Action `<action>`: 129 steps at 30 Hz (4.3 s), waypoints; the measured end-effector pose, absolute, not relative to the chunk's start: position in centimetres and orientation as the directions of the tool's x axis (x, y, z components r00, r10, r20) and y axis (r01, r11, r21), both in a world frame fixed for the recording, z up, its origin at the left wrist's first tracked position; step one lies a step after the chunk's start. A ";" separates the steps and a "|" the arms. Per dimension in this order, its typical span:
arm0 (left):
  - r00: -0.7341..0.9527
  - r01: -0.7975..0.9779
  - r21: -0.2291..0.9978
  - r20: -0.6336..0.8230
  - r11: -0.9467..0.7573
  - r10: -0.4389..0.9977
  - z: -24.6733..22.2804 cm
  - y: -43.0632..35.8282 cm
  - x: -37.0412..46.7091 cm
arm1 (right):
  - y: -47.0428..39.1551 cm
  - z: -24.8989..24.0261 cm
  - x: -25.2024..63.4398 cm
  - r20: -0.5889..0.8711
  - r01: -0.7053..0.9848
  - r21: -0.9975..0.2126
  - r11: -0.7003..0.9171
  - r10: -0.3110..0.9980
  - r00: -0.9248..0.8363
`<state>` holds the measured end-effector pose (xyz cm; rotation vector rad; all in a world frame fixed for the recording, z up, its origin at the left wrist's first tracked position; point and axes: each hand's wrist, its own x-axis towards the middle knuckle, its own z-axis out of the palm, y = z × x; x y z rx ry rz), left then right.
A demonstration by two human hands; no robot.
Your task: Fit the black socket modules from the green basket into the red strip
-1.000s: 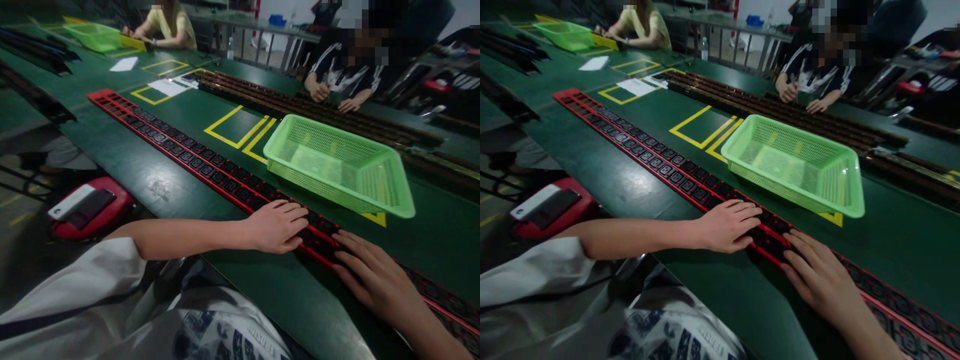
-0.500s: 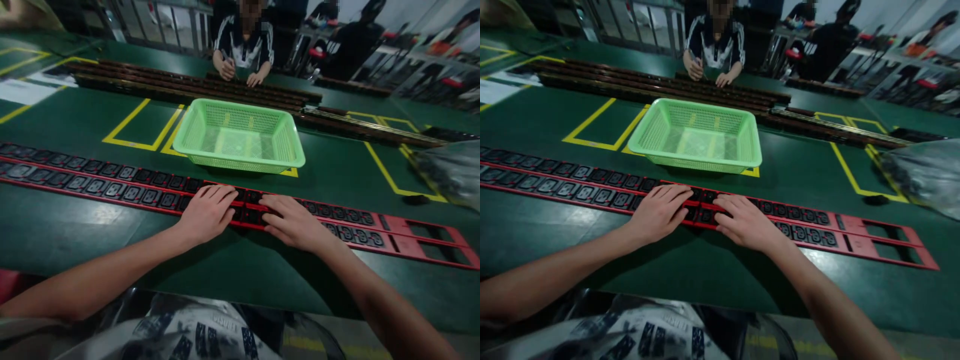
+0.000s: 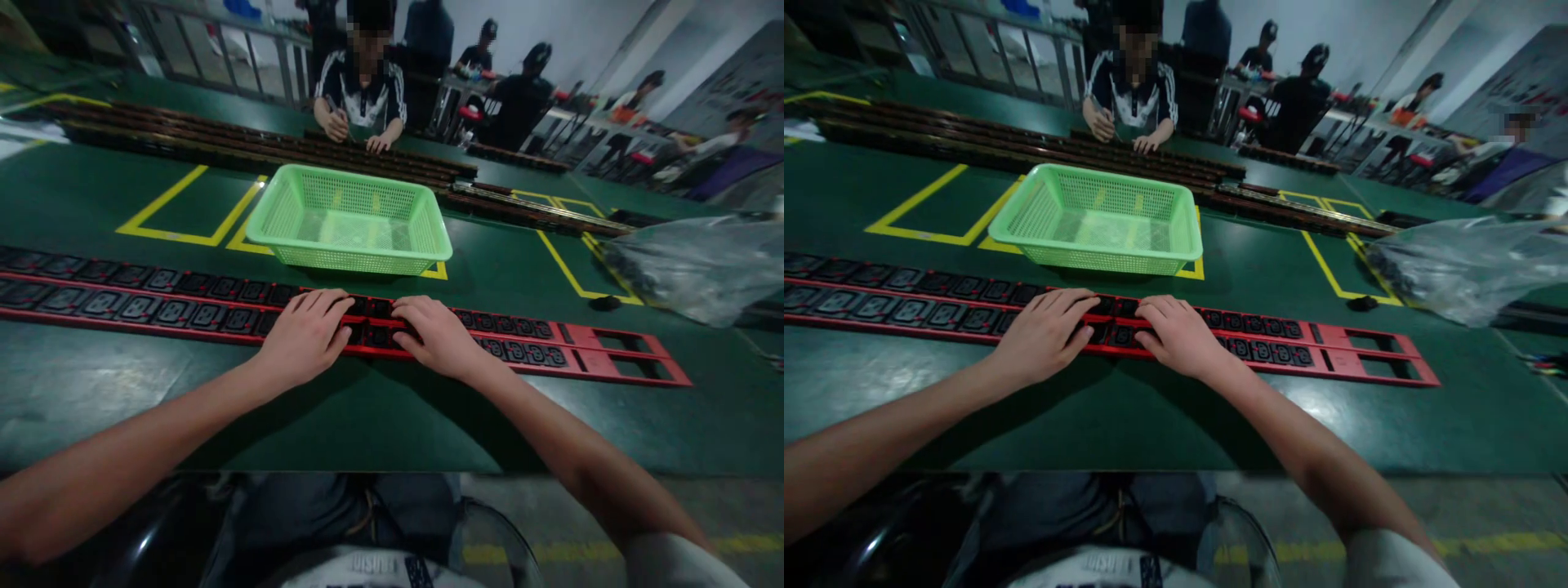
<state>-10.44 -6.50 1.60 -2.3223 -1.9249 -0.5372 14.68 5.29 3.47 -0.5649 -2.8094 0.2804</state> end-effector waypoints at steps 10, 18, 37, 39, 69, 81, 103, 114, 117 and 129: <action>0.363 0.920 0.082 0.185 -0.383 0.913 3.6 -4.7 -12.8 | 4.7 4.3 10.0 0.121 0.482 -0.154 0.862 0.501 -0.857; 0.355 0.922 0.028 0.330 -0.385 0.874 1.9 -5.1 -12.8 | 4.4 2.6 11.2 0.242 0.442 -0.084 0.893 0.448 -0.861; 0.246 0.964 0.028 0.294 -0.265 0.924 2.5 -5.2 -15.3 | 3.3 2.8 12.2 0.167 0.451 -0.080 0.889 0.458 -0.873; 0.276 0.955 0.025 0.285 -0.295 0.918 2.4 -4.9 -15.8 | 3.2 2.8 12.3 0.176 0.448 -0.079 0.890 0.455 -0.873; 0.513 0.808 0.194 0.232 -0.557 0.826 2.4 -4.1 -17.3 | 2.8 3.0 12.3 0.167 0.233 -0.050 0.971 0.238 -0.957; 0.524 0.816 0.172 0.181 -0.551 0.832 2.8 -4.2 -16.9 | 3.0 3.0 12.1 0.183 0.235 -0.046 0.971 0.240 -0.953; 0.465 0.838 0.245 0.146 -0.487 0.873 2.9 -4.1 -16.8 | 3.2 3.1 12.2 0.178 0.215 -0.101 0.971 0.230 -0.957; 0.313 0.899 0.275 0.139 -0.340 0.940 3.3 -4.3 -16.5 | 3.1 3.1 12.2 0.174 0.221 -0.120 0.968 0.240 -0.955; 0.294 0.908 0.272 0.131 -0.319 0.947 3.3 -4.3 -16.5 | 3.2 3.1 12.2 0.179 0.226 -0.130 0.965 0.247 -0.952; 0.321 0.895 0.293 0.106 -0.338 0.941 2.7 -3.8 -16.8 | 3.2 3.1 12.2 0.167 0.227 -0.124 0.966 0.246 -0.955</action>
